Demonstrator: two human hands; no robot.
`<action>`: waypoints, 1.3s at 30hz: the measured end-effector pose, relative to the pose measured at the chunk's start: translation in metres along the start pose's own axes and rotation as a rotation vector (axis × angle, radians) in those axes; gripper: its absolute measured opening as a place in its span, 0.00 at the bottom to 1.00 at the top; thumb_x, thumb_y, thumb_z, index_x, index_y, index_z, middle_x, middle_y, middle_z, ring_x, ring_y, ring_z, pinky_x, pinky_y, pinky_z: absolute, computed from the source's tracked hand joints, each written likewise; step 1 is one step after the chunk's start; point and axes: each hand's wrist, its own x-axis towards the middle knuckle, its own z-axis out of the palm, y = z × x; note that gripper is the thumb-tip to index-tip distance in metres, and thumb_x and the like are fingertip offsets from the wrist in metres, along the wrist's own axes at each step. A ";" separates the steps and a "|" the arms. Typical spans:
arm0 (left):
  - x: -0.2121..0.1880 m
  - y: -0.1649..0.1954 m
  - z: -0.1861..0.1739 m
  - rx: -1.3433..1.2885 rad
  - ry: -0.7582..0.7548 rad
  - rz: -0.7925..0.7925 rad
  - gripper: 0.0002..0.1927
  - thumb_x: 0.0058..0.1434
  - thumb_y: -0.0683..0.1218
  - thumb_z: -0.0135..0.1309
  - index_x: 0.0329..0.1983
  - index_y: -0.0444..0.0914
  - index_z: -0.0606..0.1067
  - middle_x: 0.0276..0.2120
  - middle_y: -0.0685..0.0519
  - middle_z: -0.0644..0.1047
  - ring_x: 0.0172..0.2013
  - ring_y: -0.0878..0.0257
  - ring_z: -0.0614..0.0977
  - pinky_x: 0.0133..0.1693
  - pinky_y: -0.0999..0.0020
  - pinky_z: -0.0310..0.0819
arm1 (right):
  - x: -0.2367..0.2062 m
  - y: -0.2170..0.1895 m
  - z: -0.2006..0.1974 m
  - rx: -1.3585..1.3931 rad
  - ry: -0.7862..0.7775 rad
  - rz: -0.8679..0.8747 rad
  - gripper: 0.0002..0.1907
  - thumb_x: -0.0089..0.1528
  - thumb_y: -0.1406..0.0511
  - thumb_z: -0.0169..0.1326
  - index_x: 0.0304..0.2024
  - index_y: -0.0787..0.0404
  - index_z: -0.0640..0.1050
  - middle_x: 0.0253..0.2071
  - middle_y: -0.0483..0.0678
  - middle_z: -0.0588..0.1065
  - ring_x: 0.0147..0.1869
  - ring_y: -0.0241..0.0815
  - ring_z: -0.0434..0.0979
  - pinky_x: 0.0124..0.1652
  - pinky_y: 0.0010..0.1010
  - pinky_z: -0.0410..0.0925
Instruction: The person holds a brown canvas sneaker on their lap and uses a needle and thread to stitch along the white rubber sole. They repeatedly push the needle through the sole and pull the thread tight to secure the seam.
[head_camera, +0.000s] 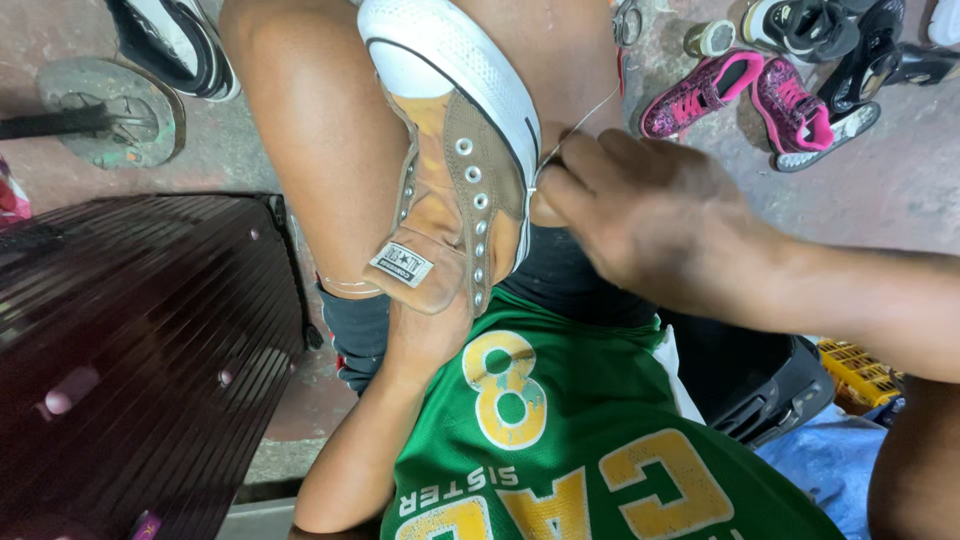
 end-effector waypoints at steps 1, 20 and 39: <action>0.000 0.000 0.001 0.033 -0.005 0.012 0.06 0.63 0.37 0.49 0.42 0.33 0.75 0.37 0.42 0.77 0.40 0.44 0.79 0.42 0.51 0.73 | 0.000 -0.003 0.001 -0.058 -0.006 -0.002 0.09 0.60 0.66 0.55 0.42 0.62 0.74 0.45 0.51 0.74 0.43 0.46 0.77 0.37 0.34 0.73; -0.001 -0.007 0.003 -0.042 0.012 -0.048 0.07 0.65 0.39 0.49 0.44 0.33 0.75 0.39 0.41 0.77 0.42 0.45 0.80 0.44 0.52 0.73 | -0.003 0.018 0.002 -0.248 0.122 -0.150 0.17 0.70 0.53 0.60 0.32 0.54 0.73 0.28 0.42 0.69 0.31 0.36 0.75 0.28 0.28 0.65; -0.011 0.119 -0.085 0.283 0.425 -0.107 0.07 0.67 0.37 0.58 0.48 0.32 0.77 0.44 0.47 0.76 0.37 0.60 0.79 0.37 0.70 0.74 | -0.043 0.050 -0.003 0.126 -0.033 0.044 0.12 0.67 0.60 0.59 0.32 0.59 0.75 0.29 0.46 0.72 0.31 0.48 0.76 0.28 0.41 0.65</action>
